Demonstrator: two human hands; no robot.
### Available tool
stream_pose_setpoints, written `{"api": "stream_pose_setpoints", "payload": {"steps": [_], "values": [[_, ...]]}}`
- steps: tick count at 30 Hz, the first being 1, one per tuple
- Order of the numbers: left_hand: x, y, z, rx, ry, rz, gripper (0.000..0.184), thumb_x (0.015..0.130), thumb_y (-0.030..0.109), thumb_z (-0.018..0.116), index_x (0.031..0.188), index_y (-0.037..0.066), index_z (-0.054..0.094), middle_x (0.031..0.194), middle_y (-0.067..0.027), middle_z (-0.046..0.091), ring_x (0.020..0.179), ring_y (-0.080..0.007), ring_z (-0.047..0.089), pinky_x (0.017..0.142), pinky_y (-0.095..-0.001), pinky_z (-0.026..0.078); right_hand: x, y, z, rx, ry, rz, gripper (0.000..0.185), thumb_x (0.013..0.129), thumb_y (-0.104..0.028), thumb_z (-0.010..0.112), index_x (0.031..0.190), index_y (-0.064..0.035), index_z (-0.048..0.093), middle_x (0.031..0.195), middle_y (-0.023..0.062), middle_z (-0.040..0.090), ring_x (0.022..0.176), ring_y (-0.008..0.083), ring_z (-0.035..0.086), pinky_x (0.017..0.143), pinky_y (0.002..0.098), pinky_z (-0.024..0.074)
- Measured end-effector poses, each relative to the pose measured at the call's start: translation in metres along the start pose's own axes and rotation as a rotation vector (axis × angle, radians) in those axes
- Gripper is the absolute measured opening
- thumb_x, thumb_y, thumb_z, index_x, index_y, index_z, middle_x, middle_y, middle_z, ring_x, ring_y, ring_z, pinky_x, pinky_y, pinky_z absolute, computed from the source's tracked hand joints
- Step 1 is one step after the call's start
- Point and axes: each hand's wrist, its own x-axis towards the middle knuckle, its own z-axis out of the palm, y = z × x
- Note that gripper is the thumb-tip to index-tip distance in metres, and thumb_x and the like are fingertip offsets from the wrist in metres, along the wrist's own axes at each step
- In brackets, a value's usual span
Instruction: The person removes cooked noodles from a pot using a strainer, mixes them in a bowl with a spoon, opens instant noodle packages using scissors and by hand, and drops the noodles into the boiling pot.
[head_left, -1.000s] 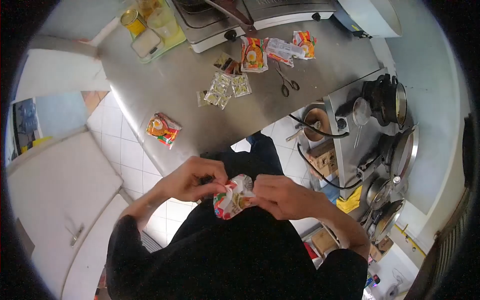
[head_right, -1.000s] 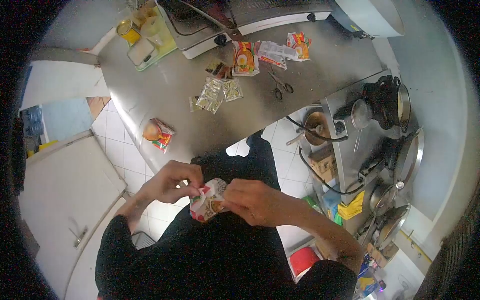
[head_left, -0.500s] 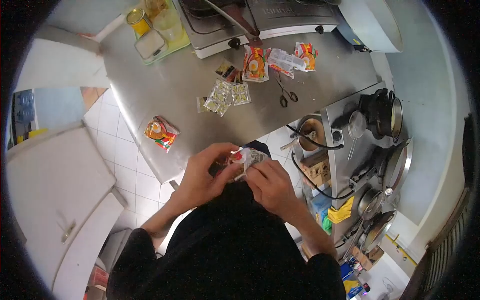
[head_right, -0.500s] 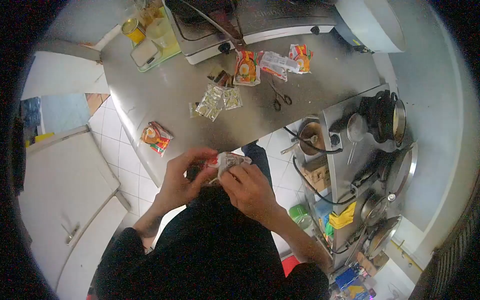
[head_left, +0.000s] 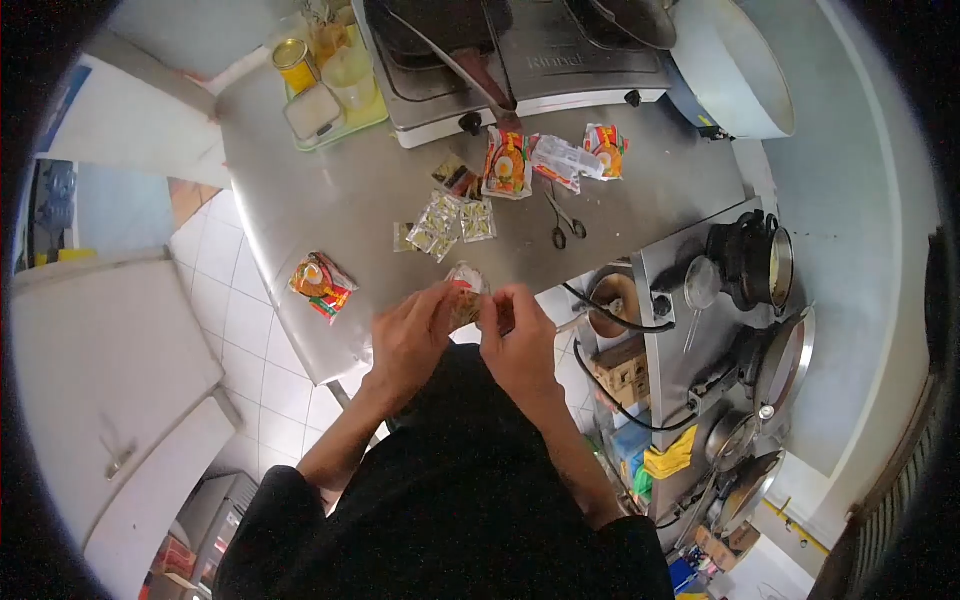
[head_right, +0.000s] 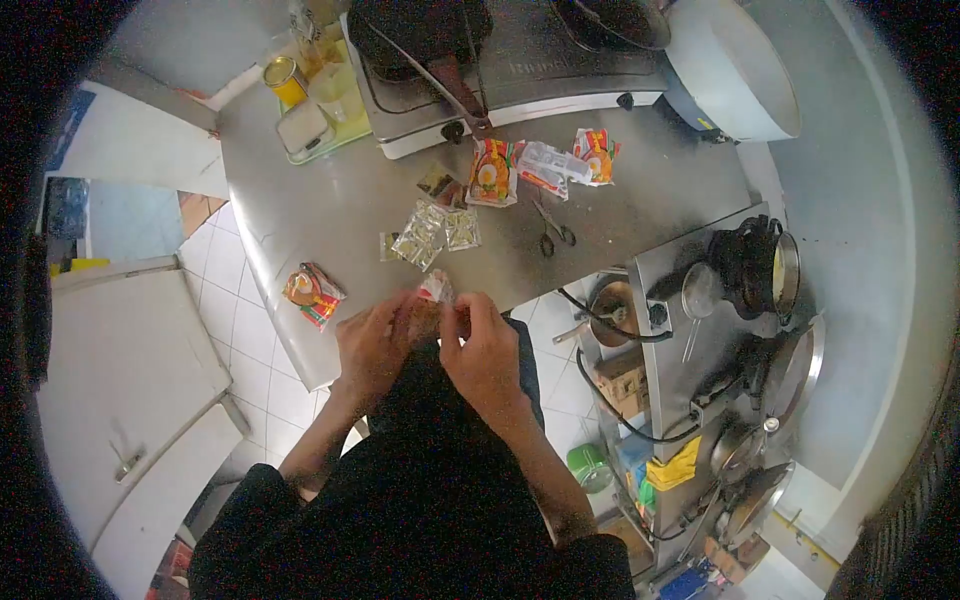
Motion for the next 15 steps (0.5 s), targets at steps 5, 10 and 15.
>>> {"api": "stream_pose_setpoints", "payload": {"steps": [5,10,15], "values": [[0.011,0.006,0.004,0.009,0.009,0.009,0.014,0.082,0.007,0.067,0.095,0.006,0.063,0.08,-0.0094,0.066,0.068,-0.026,0.066,0.056,-0.0353,0.051,0.01,-0.004,0.0,-0.145,0.139,-0.218,0.024,0.084,-0.009,0.066,0.101,-0.0003,0.051,0.081,0.0157,0.06,0.07,0.029,0.064,0.061,0.0375,0.0513],[0.028,0.012,0.009,0.104,-0.032,0.062,0.013,0.082,0.012,0.066,0.093,0.008,0.063,0.087,-0.0051,0.065,0.074,-0.0246,0.066,0.059,-0.0353,0.052,0.032,0.006,-0.012,0.044,0.044,-0.179,0.021,0.085,-0.003,0.058,0.104,-0.0004,0.049,0.08,0.0177,0.061,0.075,0.0337,0.066,0.064,0.0384,0.0524],[0.033,0.033,0.041,0.17,0.071,-0.022,0.01,0.083,0.015,0.065,0.091,0.009,0.063,0.086,-0.0042,0.062,0.073,-0.0245,0.063,0.06,-0.035,0.052,0.041,0.014,-0.028,0.1,-0.008,-0.142,0.021,0.084,0.001,0.058,0.103,0.0001,0.049,0.083,0.0149,0.06,0.07,0.025,0.064,0.062,0.0335,0.0512]]}}
